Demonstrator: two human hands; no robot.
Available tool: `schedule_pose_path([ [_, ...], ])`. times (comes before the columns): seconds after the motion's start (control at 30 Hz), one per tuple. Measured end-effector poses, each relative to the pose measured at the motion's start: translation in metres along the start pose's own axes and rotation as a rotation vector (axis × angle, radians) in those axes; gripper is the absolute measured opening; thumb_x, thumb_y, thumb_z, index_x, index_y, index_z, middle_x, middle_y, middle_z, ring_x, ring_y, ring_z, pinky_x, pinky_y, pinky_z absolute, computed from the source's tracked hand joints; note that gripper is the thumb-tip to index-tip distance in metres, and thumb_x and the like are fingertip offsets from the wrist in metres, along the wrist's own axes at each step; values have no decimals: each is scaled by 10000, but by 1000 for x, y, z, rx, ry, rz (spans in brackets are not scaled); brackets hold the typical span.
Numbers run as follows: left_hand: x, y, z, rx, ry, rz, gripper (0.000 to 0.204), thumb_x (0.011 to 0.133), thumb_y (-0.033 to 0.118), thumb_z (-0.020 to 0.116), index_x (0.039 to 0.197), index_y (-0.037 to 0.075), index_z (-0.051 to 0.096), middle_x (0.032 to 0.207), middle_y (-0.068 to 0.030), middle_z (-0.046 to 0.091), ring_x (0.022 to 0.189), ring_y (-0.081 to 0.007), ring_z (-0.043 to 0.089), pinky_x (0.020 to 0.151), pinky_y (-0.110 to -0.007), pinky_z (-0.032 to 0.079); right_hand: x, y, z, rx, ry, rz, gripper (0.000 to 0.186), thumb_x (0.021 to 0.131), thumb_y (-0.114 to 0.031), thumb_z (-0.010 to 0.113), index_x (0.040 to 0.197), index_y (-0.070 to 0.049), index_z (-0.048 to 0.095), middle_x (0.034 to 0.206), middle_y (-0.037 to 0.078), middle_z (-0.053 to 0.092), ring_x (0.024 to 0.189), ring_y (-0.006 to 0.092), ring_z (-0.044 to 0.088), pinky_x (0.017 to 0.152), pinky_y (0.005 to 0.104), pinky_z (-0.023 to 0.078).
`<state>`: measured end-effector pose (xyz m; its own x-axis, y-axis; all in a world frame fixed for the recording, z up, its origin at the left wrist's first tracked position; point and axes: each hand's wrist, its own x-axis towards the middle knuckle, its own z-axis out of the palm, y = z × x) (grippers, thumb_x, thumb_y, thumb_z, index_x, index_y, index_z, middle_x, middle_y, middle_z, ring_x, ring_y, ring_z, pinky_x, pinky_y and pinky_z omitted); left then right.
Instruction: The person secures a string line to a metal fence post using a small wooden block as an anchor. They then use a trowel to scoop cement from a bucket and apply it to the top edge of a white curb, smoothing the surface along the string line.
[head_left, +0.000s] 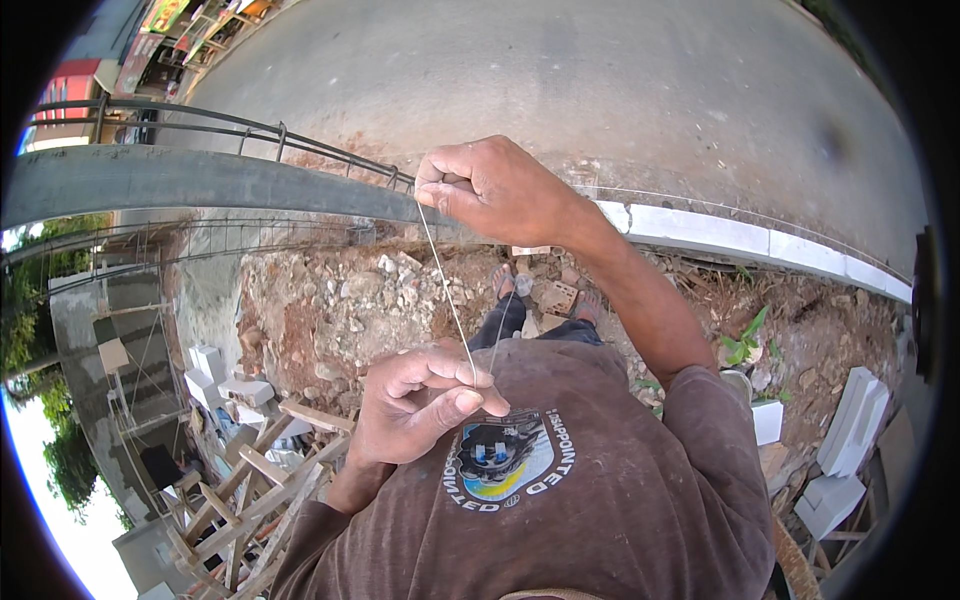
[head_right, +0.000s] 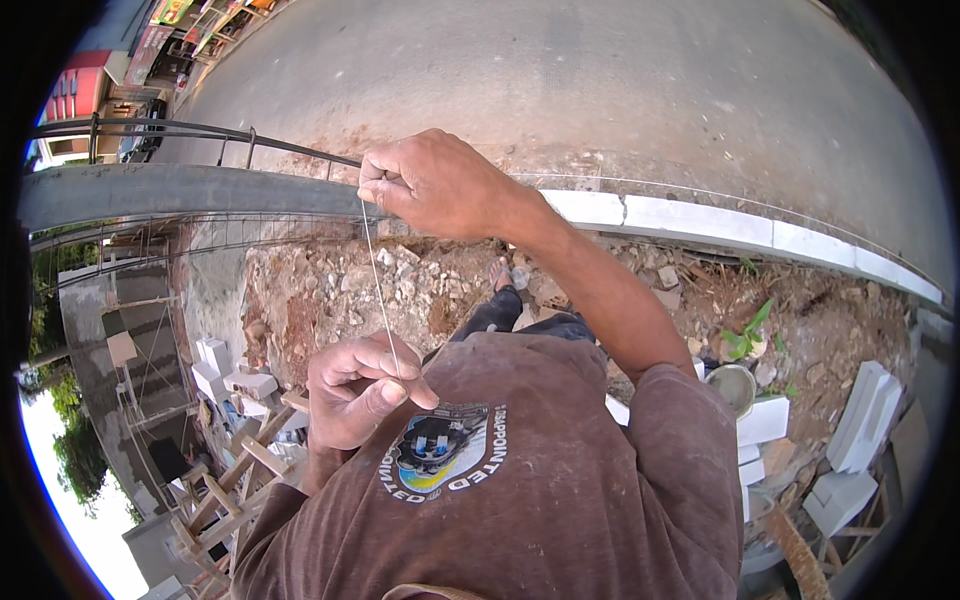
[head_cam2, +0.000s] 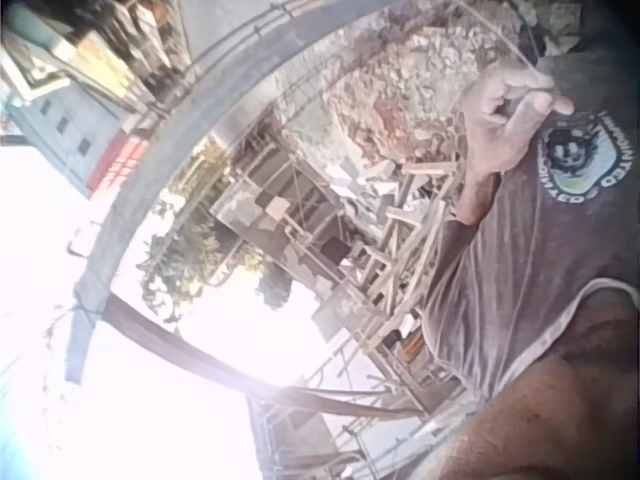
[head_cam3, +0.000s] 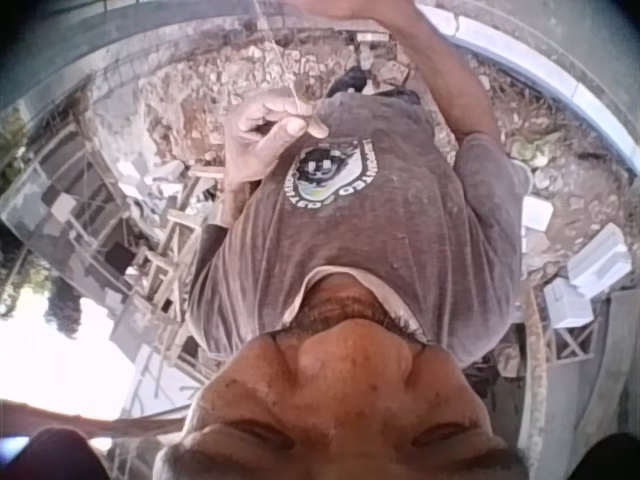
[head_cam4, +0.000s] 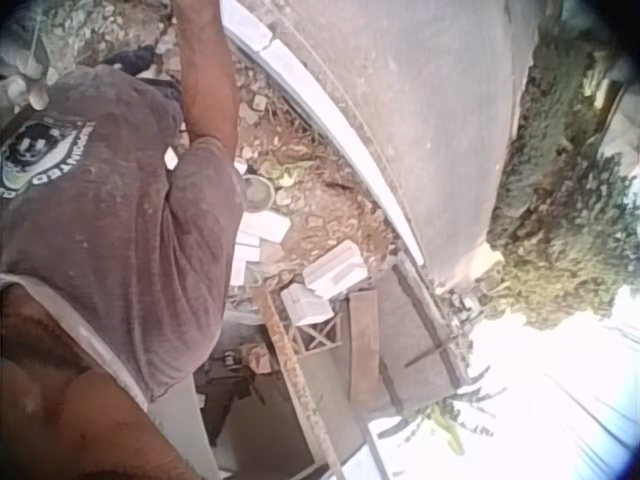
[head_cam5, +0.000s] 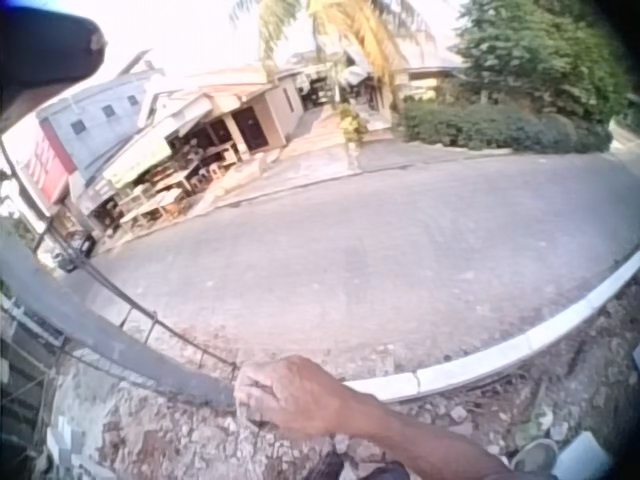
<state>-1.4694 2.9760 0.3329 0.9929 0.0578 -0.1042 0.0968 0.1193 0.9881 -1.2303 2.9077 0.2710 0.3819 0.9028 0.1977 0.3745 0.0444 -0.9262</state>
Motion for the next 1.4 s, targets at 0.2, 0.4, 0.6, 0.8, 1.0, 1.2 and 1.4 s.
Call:
schedule_pose_path([
  [0.2, 0, 6, 14, -23, -7, 28, 135, 958, 10, 620, 1079, -48, 636, 940, -186, 685, 868, -250, 733, 715, -318, 585, -7, 9, 6, 42, 86, -155, 232, 935, -223, 637, 949, 5, 679, 638, 67, 567, 599, 144, 491, 574, 345, 406],
  [0.4, -2, 0, 38, 24, 40, 62, 131, 956, 17, 624, 1073, -41, 635, 917, -174, 686, 858, -243, 732, 714, -319, 582, -27, -2, -8, 40, 57, -85, 242, 933, -236, 628, 927, 1, 676, 609, 55, 525, 583, 130, 439, 551, 342, 366],
  [0.6, -9, -13, 73, 60, 144, 136, 121, 956, 50, 635, 1050, -26, 640, 843, -156, 696, 826, -208, 722, 702, -312, 562, -44, 1, -13, 58, 62, -141, 253, 926, -240, 636, 912, 10, 675, 601, 42, 515, 582, 130, 436, 551, 345, 358],
  [0.8, -24, -15, 89, 52, 239, 219, 138, 957, 116, 652, 1019, -6, 634, 754, -127, 678, 729, -162, 681, 654, -285, 504, -55, -11, -16, 8, 30, -130, 235, 924, -224, 640, 911, 8, 678, 591, 29, 500, 580, 128, 438, 560, 347, 369],
  [1.0, -53, 5, 81, 20, 489, 430, 241, 940, 239, 679, 962, 11, 603, 636, -64, 613, 562, -109, 533, 606, -273, 407, -53, -23, -10, 76, 22, -210, 206, 933, -204, 638, 916, -4, 682, 570, -5, 462, 555, 93, 408, 537, 317, 347],
  [1.2, -101, 32, 76, 121, 586, 434, 238, 915, 243, 693, 963, 32, 593, 581, -15, 608, 652, -91, 514, 666, -284, 355, -49, -42, -4, 95, 5, -277, 208, 950, -213, 630, 916, -14, 684, 553, -33, 434, 541, 77, 381, 521, 300, 334],
  [1.4, -143, 72, 71, -83, 469, 739, 167, 911, 193, 717, 875, 86, 594, 491, 49, 553, 622, -72, 484, 747, -241, 408, -37, -81, -5, 60, 19, -359, 215, 919, -198, 632, 915, 5, 702, 640, 97, 636, 561, 174, 579, 573, 351, 458],
])
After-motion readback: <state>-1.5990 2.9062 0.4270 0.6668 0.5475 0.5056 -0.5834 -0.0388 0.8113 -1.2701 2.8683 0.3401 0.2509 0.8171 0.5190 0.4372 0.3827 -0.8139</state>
